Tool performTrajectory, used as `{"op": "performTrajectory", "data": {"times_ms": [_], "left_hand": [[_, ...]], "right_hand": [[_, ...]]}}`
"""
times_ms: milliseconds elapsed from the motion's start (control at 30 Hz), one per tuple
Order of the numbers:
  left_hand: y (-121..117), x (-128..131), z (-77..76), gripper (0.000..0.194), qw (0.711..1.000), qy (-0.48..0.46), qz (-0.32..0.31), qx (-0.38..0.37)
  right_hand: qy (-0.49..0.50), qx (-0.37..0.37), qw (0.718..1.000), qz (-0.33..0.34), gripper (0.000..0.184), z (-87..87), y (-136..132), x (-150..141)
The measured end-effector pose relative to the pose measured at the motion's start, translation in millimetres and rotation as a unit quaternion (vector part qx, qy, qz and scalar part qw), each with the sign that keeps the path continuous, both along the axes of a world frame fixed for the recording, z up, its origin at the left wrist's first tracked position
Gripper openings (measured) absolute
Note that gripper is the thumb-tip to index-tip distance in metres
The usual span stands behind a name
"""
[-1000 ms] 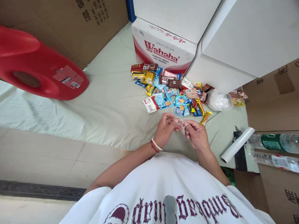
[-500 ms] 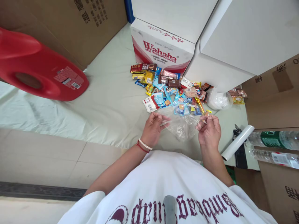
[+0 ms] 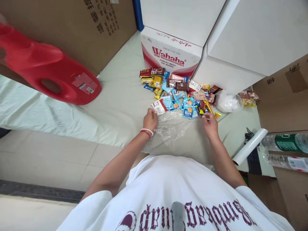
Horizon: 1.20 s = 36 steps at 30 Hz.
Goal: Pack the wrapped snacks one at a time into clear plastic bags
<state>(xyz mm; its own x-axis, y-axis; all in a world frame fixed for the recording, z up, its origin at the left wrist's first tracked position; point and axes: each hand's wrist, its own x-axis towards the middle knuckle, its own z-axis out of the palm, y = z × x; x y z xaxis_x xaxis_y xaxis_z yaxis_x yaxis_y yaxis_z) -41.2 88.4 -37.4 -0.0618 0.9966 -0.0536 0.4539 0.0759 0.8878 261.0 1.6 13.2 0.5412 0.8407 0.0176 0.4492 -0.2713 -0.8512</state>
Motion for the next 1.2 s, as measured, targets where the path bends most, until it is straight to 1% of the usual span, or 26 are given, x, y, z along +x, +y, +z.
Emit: {"op": "performTrajectory", "data": {"times_ms": [33, 67, 100, 133, 167, 200, 233, 267, 300, 333, 367, 400, 433, 533, 600, 700, 800, 867, 900, 967, 1000, 1033, 1067, 1133, 1200], "left_hand": [[-2, 1, -1.1, 0.007, 1.0, 0.006, 0.014, 0.012], [-5, 2, -0.3, 0.012, 0.999, 0.02, 0.031, 0.039], [-11, 3, 2.1, 0.021, 0.995, 0.04, 0.048, 0.082], [-17, 1, 5.6, 0.029, 0.987, 0.064, 0.06, 0.136], [-24, -1, 9.7, 0.034, 0.975, 0.091, 0.054, 0.195], [-31, -5, 13.8, 0.035, 0.961, 0.118, 0.02, 0.25], [-38, -10, 17.4, 0.033, 0.944, 0.142, -0.048, 0.292], [-44, -16, 19.9, 0.029, 0.925, 0.162, -0.139, 0.314], [-48, -22, 21.1, 0.027, 0.9, 0.181, -0.237, 0.317], [-51, -29, 20.9, 0.028, 0.873, 0.198, -0.325, 0.305], [-54, -36, 19.3, 0.032, 0.85, 0.215, -0.39, 0.283], [-55, -43, 16.6, 0.039, 0.836, 0.231, -0.428, 0.254], [-55, -50, 13.3, 0.047, 0.834, 0.244, -0.443, 0.221], [-50, -69, 4.3, 0.072, 0.846, 0.26, -0.447, 0.129], [-45, -78, 2.4, 0.081, 0.849, 0.256, -0.453, 0.088], [-35, -86, 5.9, 0.082, 0.842, 0.249, -0.475, 0.06], [-31, -89, 12.1, 0.081, 0.832, 0.248, -0.494, 0.043], [-32, -90, 15.5, 0.082, 0.833, 0.244, -0.494, 0.037], [-33, -91, 16.6, 0.083, 0.836, 0.239, -0.492, 0.037], [-35, -92, 17.8, 0.078, 0.844, 0.22, -0.487, 0.042], [-36, -92, 17.7, 0.072, 0.847, 0.208, -0.487, 0.046], [-37, -92, 17.2, 0.065, 0.848, 0.198, -0.49, 0.049], [-37, -91, 16.4, 0.057, 0.847, 0.19, -0.494, 0.052], [-36, -88, 14.1, 0.041, 0.841, 0.182, -0.507, 0.056], [-34, -84, 11.6, 0.035, 0.837, 0.176, -0.515, 0.059]], "right_hand": [[-0.057, 0.028, 0.998, 0.018, 0.031, 3.9, -4, -4], [-0.093, 0.048, 0.993, 0.058, 0.034, 9.2, -10, -9], [-0.109, 0.051, 0.985, 0.123, 0.039, 14.8, -16, -16], [-0.107, 0.037, 0.972, 0.207, 0.046, 19.5, -21, -23], [-0.097, 0.012, 0.95, 0.298, 0.055, 22.4, -25, -31], [-0.087, -0.018, 0.921, 0.379, 0.064, 23.0, -28, -38], [-0.083, -0.045, 0.894, 0.438, 0.071, 20.9, -30, -43], [-0.085, -0.062, 0.874, 0.475, 0.072, 16.8, -31, -47], [-0.092, -0.068, 0.863, 0.492, 0.067, 11.3, -32, -50], [-0.098, -0.064, 0.861, 0.495, 0.058, 5.5, -33, -50], [-0.1, -0.054, 0.863, 0.492, 0.047, 0.2, -34, -48], [-0.096, -0.039, 0.869, 0.484, 0.036, -3.6, -36, -45], [-0.087, -0.026, 0.876, 0.473, 0.028, -5.8, -39, -40], [-0.053, -0.009, 0.9, 0.433, 0.02, -3.5, -52, -20], [-0.041, -0.018, 0.912, 0.408, 0.019, -0.3, -62, -5], [-0.062, -0.057, 0.922, 0.378, 0.019, -1.5, -75, 21], [-0.116, -0.113, 0.913, 0.375, 0.021, -3.2, -85, 44], [-0.145, -0.119, 0.911, 0.367, 0.025, 3.2, -88, 53], [-0.16, -0.103, 0.917, 0.351, 0.026, 9.3, -88, 53], [-0.184, -0.042, 0.931, 0.312, 0.028, 25.1, -84, 44], [-0.188, -0.01, 0.933, 0.306, 0.027, 32.9, -80, 35], [-0.181, 0.014, 0.93, 0.319, 0.026, 39.4, -74, 23], [-0.167, 0.027, 0.922, 0.349, 0.024, 43.7, -66, 9], [-0.131, 0.019, 0.899, 0.418, 0.022, 43.6, -50, -21], [-0.113, -0.019, 0.889, 0.444, 0.027, 34.0, -35, -49]]}}
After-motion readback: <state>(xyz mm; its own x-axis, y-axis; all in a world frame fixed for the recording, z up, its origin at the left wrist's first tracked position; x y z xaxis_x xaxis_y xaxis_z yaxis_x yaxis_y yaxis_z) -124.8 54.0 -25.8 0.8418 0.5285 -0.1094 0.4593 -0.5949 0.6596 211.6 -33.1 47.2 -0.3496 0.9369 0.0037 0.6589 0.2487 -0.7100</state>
